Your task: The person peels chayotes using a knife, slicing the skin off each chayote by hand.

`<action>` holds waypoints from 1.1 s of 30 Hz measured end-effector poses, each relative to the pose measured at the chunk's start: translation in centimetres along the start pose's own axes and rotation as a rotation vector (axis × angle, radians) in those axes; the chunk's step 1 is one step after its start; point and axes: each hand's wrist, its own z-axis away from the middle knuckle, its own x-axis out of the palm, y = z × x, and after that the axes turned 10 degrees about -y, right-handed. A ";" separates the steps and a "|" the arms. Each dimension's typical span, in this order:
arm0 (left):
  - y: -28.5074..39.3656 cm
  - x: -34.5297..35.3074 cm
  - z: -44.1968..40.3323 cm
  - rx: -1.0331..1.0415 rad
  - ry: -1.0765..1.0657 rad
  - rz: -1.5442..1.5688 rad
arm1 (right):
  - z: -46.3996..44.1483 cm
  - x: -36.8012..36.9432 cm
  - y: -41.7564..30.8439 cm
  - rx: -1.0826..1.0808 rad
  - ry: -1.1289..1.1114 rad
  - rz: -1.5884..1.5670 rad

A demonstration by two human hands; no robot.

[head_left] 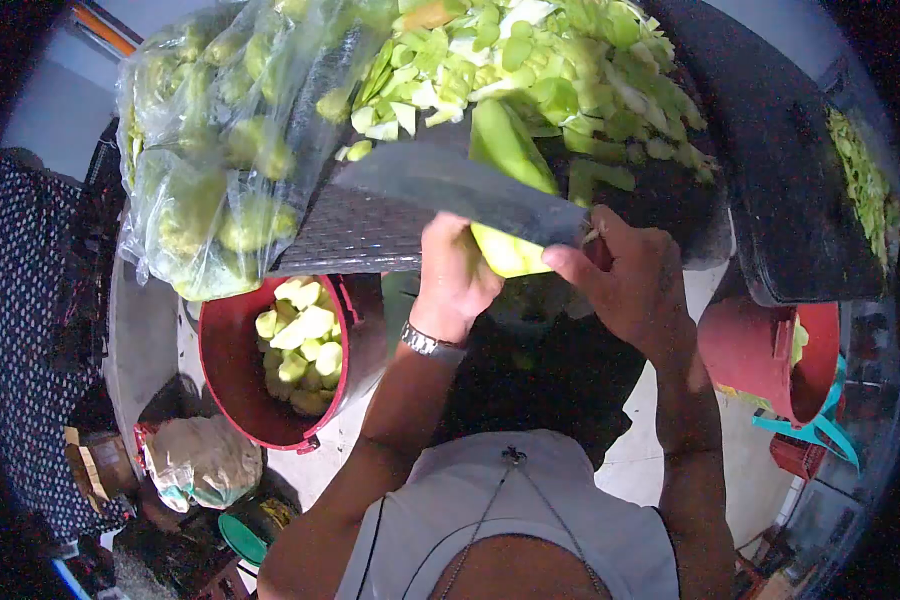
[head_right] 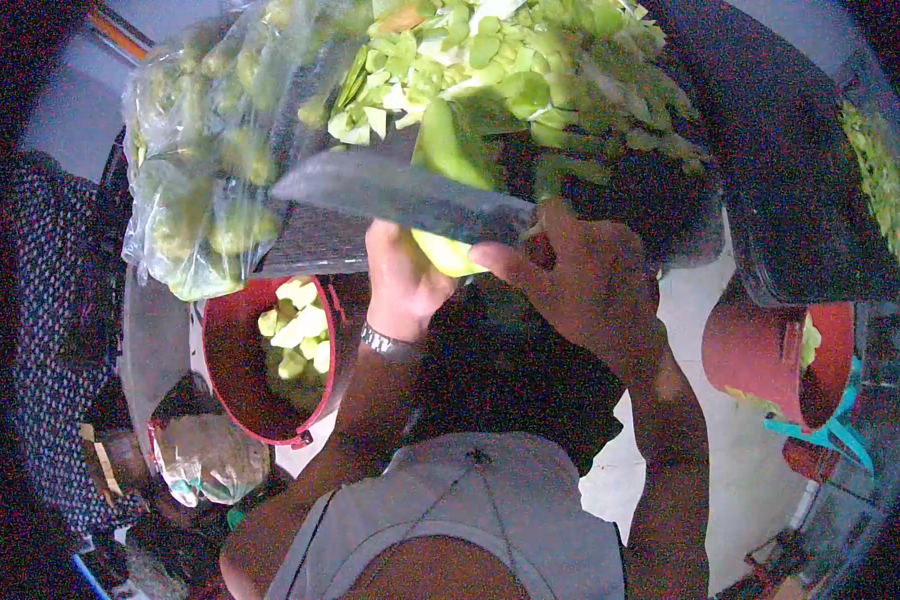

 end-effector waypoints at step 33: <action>1.1 2.0 1.4 -0.066 -0.153 -0.333 | -5.6 -1.8 10.2 -0.093 0.361 0.265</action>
